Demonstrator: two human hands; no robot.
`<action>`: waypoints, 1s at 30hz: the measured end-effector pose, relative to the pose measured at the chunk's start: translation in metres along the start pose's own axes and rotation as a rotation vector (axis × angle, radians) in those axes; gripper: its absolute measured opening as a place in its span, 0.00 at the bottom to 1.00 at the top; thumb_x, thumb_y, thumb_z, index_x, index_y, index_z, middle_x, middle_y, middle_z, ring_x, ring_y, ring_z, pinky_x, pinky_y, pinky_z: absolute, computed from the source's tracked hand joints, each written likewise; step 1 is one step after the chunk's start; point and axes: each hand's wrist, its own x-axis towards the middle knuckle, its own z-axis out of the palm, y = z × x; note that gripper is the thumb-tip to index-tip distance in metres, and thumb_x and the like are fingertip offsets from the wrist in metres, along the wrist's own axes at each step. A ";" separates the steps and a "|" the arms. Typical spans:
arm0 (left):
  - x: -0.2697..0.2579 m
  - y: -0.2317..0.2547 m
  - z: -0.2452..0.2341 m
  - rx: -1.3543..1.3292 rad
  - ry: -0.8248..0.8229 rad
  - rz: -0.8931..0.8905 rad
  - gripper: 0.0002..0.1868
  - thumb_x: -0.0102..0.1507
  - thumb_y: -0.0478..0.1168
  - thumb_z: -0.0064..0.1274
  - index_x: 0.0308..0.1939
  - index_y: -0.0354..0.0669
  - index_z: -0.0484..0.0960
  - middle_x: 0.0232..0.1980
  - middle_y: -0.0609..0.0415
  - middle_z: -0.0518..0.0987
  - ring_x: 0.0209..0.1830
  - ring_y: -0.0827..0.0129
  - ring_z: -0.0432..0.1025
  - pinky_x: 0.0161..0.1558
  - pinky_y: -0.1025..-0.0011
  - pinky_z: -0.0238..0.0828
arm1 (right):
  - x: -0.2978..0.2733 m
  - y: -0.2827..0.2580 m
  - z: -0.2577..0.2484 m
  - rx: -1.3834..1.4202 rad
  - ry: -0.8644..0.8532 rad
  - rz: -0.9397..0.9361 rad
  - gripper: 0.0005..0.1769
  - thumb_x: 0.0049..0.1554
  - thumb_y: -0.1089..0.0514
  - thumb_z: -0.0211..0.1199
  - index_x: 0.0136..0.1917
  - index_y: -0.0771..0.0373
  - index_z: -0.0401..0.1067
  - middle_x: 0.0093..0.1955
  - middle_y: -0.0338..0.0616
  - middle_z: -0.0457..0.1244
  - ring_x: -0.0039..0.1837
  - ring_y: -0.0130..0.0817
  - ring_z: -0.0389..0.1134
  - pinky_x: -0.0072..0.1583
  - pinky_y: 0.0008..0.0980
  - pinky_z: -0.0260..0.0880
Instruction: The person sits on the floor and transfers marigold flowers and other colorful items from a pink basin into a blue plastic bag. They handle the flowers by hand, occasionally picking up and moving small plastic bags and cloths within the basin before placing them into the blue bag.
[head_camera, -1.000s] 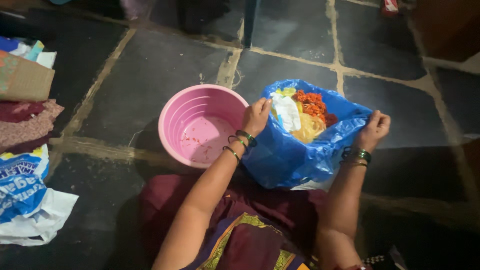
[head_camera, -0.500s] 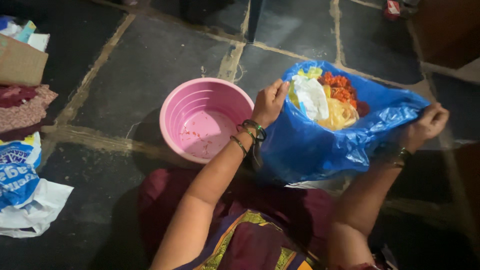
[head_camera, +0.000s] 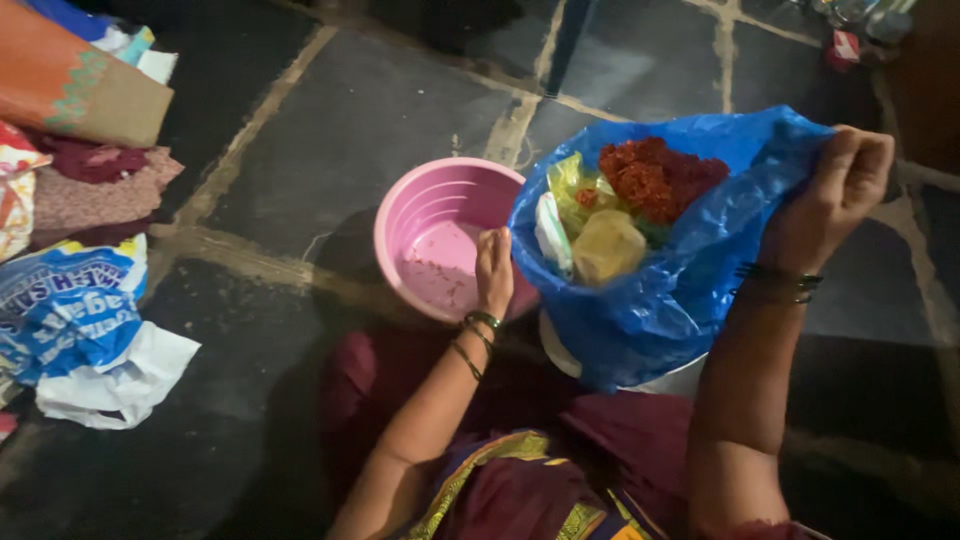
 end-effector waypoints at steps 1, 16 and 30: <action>-0.003 0.000 -0.005 -0.141 0.045 -0.240 0.16 0.73 0.50 0.43 0.50 0.41 0.74 0.44 0.56 0.74 0.44 0.71 0.69 0.48 0.68 0.70 | -0.002 -0.005 0.014 -0.029 -0.006 0.008 0.15 0.81 0.60 0.56 0.49 0.63 0.64 0.42 0.31 0.55 0.41 0.18 0.50 0.45 0.21 0.51; -0.087 -0.006 -0.026 -0.202 -0.079 0.025 0.52 0.69 0.47 0.55 0.84 0.40 0.33 0.85 0.40 0.45 0.85 0.53 0.43 0.82 0.59 0.39 | -0.032 -0.023 0.177 -0.316 -0.380 -0.008 0.05 0.71 0.63 0.59 0.52 0.67 0.69 0.48 0.40 0.63 0.46 0.23 0.61 0.48 0.26 0.63; -0.070 -0.043 -0.020 -0.510 0.239 -0.412 0.56 0.61 0.48 0.63 0.81 0.49 0.38 0.79 0.45 0.53 0.77 0.57 0.52 0.73 0.60 0.51 | -0.057 -0.013 0.225 -0.501 -0.658 -0.021 0.07 0.62 0.61 0.69 0.46 0.68 0.75 0.44 0.49 0.67 0.44 0.40 0.71 0.48 0.34 0.71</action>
